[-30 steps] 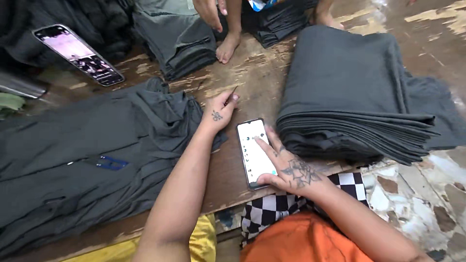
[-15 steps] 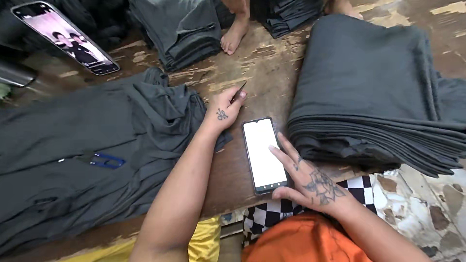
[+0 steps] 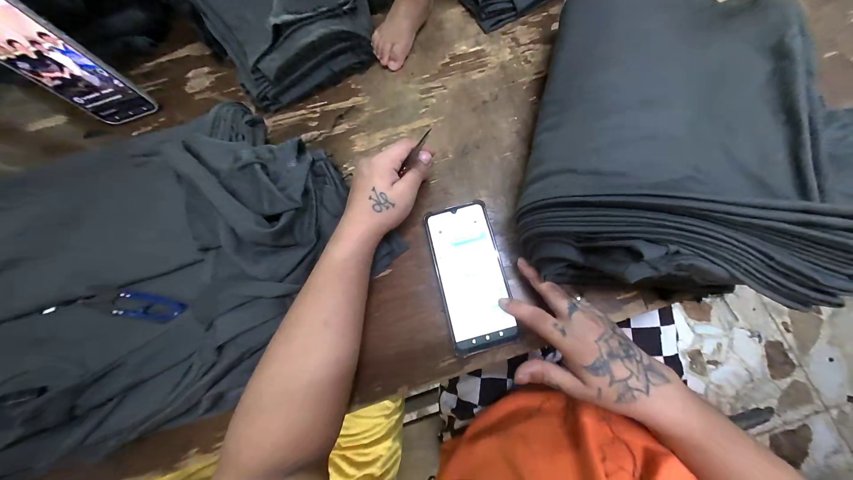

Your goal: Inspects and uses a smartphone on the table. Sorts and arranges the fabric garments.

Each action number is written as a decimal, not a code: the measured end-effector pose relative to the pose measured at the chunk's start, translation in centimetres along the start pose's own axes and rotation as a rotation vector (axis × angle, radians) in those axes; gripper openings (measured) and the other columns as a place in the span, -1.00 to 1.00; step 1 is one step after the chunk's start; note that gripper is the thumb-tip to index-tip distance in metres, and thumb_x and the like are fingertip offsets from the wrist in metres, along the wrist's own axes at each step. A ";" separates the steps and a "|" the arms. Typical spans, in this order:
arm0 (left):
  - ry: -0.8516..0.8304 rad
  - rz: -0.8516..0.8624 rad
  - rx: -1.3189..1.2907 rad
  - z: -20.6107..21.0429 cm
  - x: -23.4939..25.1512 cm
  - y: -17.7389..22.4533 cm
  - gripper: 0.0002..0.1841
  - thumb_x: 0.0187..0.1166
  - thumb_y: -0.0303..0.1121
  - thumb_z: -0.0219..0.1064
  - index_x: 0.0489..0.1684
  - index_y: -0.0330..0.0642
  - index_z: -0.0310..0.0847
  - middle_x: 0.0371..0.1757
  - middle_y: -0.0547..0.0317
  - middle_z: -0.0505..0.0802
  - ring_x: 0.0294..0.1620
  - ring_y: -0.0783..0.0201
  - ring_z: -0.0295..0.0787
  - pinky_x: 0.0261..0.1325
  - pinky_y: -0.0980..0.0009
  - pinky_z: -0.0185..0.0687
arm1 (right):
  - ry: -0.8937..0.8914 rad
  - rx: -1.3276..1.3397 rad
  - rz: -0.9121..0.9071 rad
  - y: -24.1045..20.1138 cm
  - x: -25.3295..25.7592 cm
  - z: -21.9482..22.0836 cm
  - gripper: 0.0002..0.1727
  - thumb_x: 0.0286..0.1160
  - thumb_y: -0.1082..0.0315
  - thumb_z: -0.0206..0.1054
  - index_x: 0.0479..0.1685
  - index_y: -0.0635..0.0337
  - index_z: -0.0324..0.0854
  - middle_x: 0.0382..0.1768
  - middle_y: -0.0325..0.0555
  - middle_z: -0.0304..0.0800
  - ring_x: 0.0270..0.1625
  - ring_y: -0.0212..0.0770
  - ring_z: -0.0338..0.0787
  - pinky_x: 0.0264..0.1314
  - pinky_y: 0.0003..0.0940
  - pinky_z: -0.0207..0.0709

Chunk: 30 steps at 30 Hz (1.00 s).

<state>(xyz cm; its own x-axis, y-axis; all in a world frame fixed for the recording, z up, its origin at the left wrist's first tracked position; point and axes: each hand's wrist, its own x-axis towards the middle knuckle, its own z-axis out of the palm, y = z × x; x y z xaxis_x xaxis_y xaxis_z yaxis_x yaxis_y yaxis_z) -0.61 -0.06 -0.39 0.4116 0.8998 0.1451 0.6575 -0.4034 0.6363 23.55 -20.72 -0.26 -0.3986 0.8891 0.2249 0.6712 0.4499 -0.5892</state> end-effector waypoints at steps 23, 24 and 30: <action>0.005 -0.019 0.007 0.0 0.0 0.1 -0.62 0.83 -0.11 0.02 0.20 -0.10 0.72 -0.22 0.19 0.86 -0.31 0.41 0.74 -0.17 0.34 0.62 | -0.037 -0.040 -0.159 -1.3 0.1 1.5 -0.39 0.58 -0.41 0.01 0.39 -0.39 0.67 0.64 0.49 0.36 0.65 0.70 0.28 0.47 0.66 0.20; 0.005 -0.015 0.006 0.0 0.0 0.0 -0.62 0.83 -0.12 0.02 0.21 -0.10 0.72 -0.21 0.19 0.86 -0.31 0.41 0.74 -0.17 0.34 0.63 | -0.034 -0.056 -0.157 -1.3 0.1 1.6 -0.40 0.59 -0.40 0.01 0.38 -0.38 0.68 0.63 0.48 0.37 0.65 0.69 0.29 0.47 0.65 0.21; 0.008 -0.002 -0.008 0.1 0.0 0.0 -0.62 0.83 -0.12 0.02 0.21 -0.08 0.72 -0.20 0.21 0.86 -0.30 0.45 0.74 -0.18 0.39 0.62 | 0.008 -0.008 -0.128 -0.8 -0.1 1.3 -0.36 0.62 -0.39 -0.02 0.47 -0.31 0.61 0.61 0.50 0.39 0.63 0.59 0.39 0.48 0.48 0.34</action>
<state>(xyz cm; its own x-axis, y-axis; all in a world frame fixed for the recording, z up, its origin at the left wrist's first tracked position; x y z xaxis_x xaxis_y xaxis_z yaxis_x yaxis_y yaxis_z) -0.56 -0.04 -0.50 0.4049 0.9020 0.1499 0.6532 -0.4001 0.6429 22.20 -21.28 -0.80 -0.4764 0.8252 0.3035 0.6204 0.5601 -0.5490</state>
